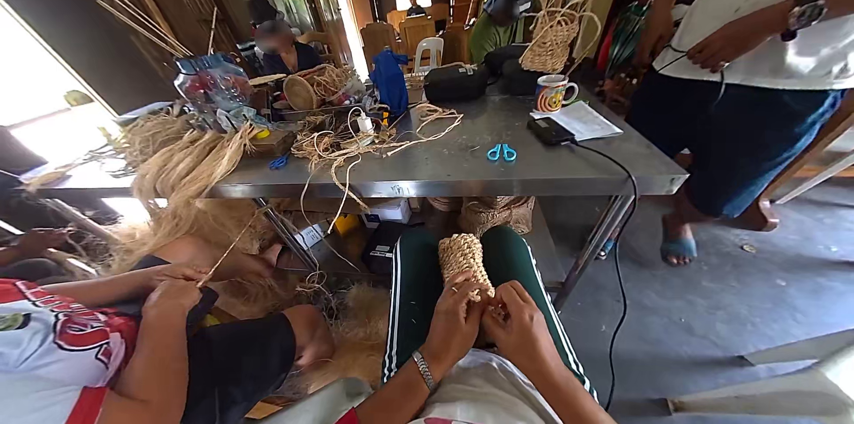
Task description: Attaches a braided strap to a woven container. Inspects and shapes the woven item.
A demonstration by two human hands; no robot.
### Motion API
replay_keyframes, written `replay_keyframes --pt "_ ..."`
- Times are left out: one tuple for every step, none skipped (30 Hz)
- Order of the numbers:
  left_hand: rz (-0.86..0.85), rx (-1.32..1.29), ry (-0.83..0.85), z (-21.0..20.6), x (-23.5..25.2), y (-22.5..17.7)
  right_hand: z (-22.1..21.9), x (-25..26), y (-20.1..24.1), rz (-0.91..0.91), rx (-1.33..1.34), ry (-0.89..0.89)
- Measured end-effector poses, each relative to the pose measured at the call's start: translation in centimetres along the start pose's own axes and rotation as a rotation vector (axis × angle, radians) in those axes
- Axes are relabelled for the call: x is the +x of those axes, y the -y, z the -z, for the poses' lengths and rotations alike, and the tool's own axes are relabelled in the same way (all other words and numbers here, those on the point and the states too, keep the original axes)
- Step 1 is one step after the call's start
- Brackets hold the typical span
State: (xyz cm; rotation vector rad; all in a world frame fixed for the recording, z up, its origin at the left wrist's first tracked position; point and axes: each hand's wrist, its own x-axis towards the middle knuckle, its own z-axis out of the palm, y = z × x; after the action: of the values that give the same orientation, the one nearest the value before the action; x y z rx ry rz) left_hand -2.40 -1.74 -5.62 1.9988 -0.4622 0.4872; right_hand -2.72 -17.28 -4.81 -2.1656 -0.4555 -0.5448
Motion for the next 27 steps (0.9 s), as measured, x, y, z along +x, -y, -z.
replay_keyframes --pt "0.013 0.048 -0.001 0.0 0.3 -0.2 0.0 0.1 0.2 -0.010 -0.007 -0.003" --pt "0.021 0.104 0.001 0.0 0.6 -0.3 -0.1 0.3 0.4 -0.021 -0.013 -0.003" --pt "0.018 0.159 -0.001 0.0 0.8 -0.5 0.0 0.3 0.5 -0.034 -0.015 0.004" --pt "0.006 0.209 -0.007 0.0 1.0 -0.6 0.1 0.4 0.7 -0.050 -0.013 0.014" --pt "-0.008 0.249 -0.016 -0.1 1.2 -0.7 0.2 0.5 0.8 -0.062 -0.008 0.019" --pt "-0.014 0.271 -0.022 -0.1 1.4 -0.7 0.2 0.5 0.9 -0.068 -0.005 0.017" --pt "-0.001 0.280 -0.022 -0.2 1.5 -0.8 0.1 0.5 0.9 -0.068 -0.005 0.008" --pt "0.031 0.277 -0.013 -0.1 1.7 -1.0 0.0 0.5 0.9 -0.062 -0.007 -0.007" --pt "0.074 0.264 -0.003 0.1 2.0 -1.1 -0.2 0.5 1.0 -0.060 -0.005 -0.020" --pt "0.126 0.245 -0.001 0.3 2.4 -1.2 -0.3 0.4 1.1 -0.065 -0.005 -0.028" --pt "0.195 0.212 -0.001 0.8 2.9 -1.2 -0.5 0.2 1.3 -0.083 0.002 -0.021" --pt "0.264 0.165 0.004 1.4 3.7 -0.8 -0.7 -0.1 1.4 -0.108 0.018 -0.009" --pt "0.285 0.130 0.012 2.0 4.4 -0.2 -1.0 -0.5 1.5 -0.122 0.025 -0.011" --pt "0.265 0.124 0.042 2.5 5.0 0.0 -1.1 -0.6 1.5 -0.133 0.028 -0.010" --pt "0.233 0.141 0.084 2.8 5.6 -0.2 -0.8 -0.5 1.5 -0.140 0.038 0.003" --pt "0.209 0.172 0.122 3.3 6.2 -0.8 -0.2 -0.1 1.5 -0.141 0.060 0.033" --pt "0.199 0.194 0.154 3.6 6.5 -1.5 0.5 0.1 1.6 -0.141 0.077 0.075" --pt "0.190 0.187 0.160 3.8 6.6 -1.6 1.1 0.2 1.7 -0.139 0.085 0.115" --pt "0.176 0.154 0.152 3.7 6.6 -1.2 1.6 0.2 1.6 -0.125 0.098 0.137" --pt "0.170 0.109 0.150 3.7 6.7 -0.7 1.8 0.2 1.4 -0.113 0.121 0.141" --pt "0.173 0.065 0.148 3.7 6.8 -0.2 1.9 0.0 1.2 -0.113 0.153 0.141" --pt "0.176 0.027 0.146 3.7 7.0 0.3 2.1 -0.4 1.0 -0.128 0.186 0.147" --pt "0.183 -0.003 0.162 3.8 7.1 0.8 2.5 -0.8 0.8 -0.144 0.202 0.150" --pt "0.184 -0.028 0.178 3.8 7.1 1.1 2.9 -1.3 0.5 -0.155 0.204 0.146" --pt "0.183 -0.052 0.180 3.8 6.9 1.3 3.4 -1.8 0.2 -0.167 0.192 0.147" --pt "0.181 -0.086 0.169 3.7 6.7 1.5 4.0 -2.2 0.0 -0.191 0.177 0.166" --pt "0.179 -0.123 0.153 3.6 6.4 1.5 4.5 -2.5 -0.1 -0.217 0.164 0.196"
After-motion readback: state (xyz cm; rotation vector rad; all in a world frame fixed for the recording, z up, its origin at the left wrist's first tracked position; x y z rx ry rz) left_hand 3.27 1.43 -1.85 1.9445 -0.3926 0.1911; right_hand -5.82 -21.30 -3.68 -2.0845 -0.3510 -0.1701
